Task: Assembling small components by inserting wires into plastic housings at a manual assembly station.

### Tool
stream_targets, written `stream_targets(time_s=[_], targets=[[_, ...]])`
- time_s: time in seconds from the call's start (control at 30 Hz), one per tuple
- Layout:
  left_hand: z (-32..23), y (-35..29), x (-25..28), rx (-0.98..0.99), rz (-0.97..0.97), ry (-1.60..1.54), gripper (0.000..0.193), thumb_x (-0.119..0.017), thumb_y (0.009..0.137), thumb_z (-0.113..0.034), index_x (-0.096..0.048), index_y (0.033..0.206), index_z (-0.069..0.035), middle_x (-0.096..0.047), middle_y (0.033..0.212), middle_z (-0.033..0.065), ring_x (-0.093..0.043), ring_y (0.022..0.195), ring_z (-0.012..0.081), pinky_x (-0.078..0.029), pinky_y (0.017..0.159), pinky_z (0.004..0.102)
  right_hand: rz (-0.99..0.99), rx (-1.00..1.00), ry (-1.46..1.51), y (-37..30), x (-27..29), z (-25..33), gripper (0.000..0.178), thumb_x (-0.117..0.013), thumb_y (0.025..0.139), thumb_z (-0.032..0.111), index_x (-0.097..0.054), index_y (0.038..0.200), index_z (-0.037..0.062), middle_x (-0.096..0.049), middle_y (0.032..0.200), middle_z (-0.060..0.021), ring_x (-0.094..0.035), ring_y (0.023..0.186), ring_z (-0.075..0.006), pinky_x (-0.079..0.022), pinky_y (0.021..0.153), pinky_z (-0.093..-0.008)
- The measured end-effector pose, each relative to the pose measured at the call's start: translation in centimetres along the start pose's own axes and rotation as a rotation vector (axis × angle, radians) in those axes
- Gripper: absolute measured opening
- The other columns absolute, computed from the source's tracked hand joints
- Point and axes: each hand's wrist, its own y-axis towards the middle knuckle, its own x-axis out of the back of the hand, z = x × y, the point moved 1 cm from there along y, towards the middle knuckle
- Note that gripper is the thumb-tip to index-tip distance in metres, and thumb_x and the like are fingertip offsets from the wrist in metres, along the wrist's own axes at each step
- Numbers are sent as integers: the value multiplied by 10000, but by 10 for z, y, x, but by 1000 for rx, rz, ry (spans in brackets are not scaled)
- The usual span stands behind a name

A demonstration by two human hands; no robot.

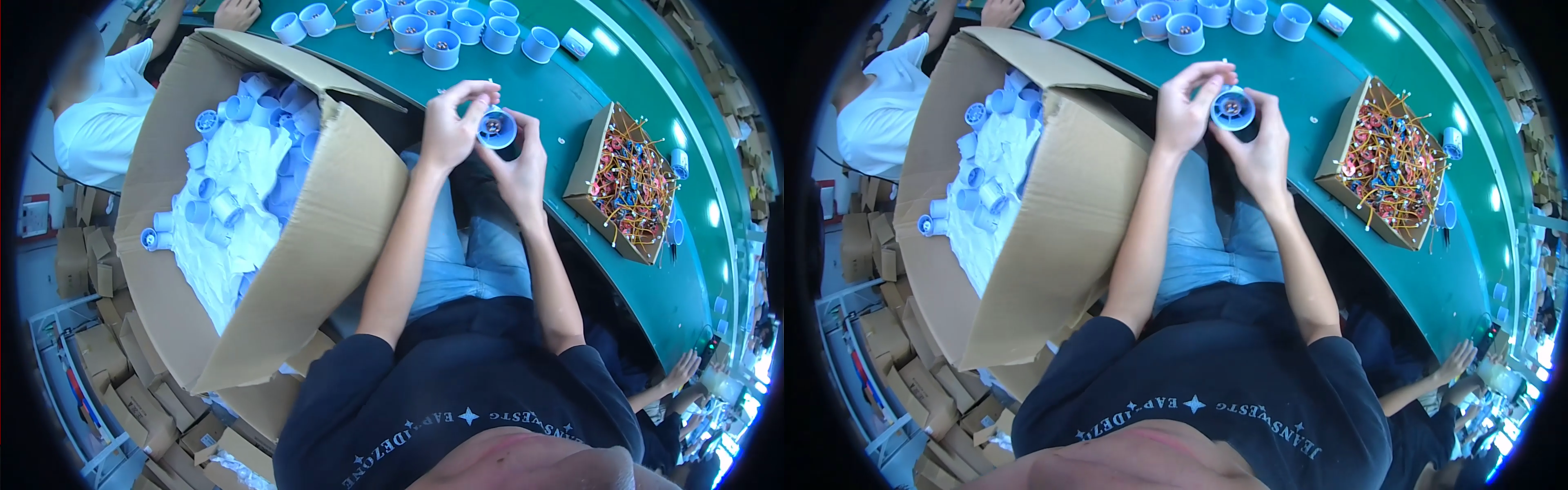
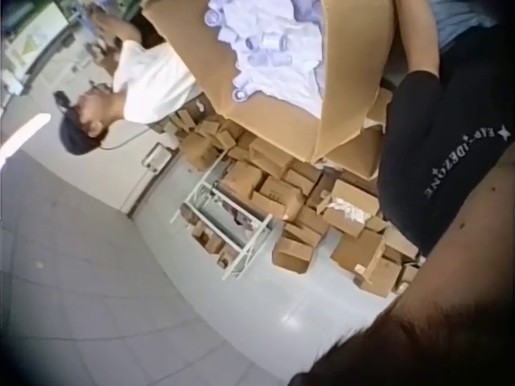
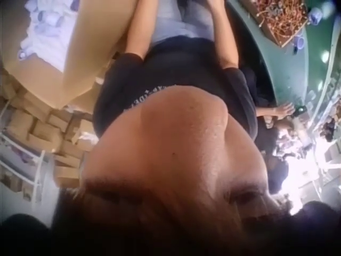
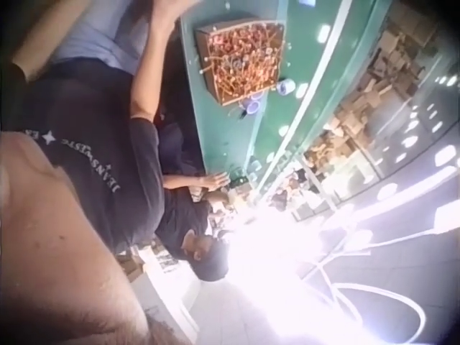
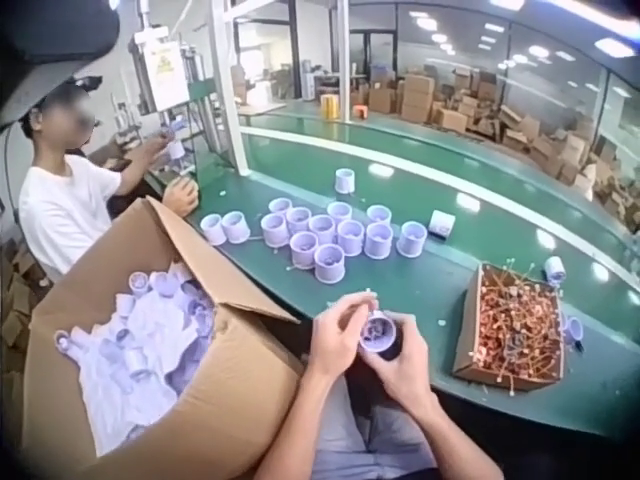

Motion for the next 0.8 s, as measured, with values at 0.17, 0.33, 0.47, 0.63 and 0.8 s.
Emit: stream_targets(time_s=[0.17,0.33,0.47,0.63,0.8], targets=[[8,10,-1,-92,-137,270,305,-591,908,-73,-570,1183,58,-668,1025,178,-653,964,249,-519,875,342,11,-126,-154,49,-32,-10,492,-795,745,238,-563,1098,-13,-671,951,-219,-657,894,-363,-523,755,-422],[29,12,16,-191,-339,333,350,-602,900,-79,-511,1210,55,-576,1158,200,-592,1069,280,-499,908,356,-58,11,-187,86,-75,-30,556,-803,726,341,-565,1075,-20,-669,892,-209,-647,836,-387,-512,716,-454],[41,15,17,-308,-447,394,367,-604,892,-56,-460,1214,47,-495,1191,196,-553,1085,277,-493,902,346,-41,78,-373,99,-92,-40,645,-805,721,388,-533,1138,-22,-654,925,-220,-636,869,-398,-513,729,-454],[38,5,18,-173,-501,428,339,-619,876,-32,-445,1158,38,-469,1083,159,-547,943,228,-499,839,312,-52,170,-526,92,-71,-33,730,-768,754,447,-473,1231,-19,-646,982,-244,-628,954,-419,-521,764,-467],[39,0,23,-129,-431,511,331,-632,873,-40,-451,1139,36,-456,1038,134,-529,876,183,-492,797,291,-35,-169,-651,120,-16,-43,591,-705,814,439,-501,1180,22,-675,938,-223,-649,923,-430,-528,751,-487]])
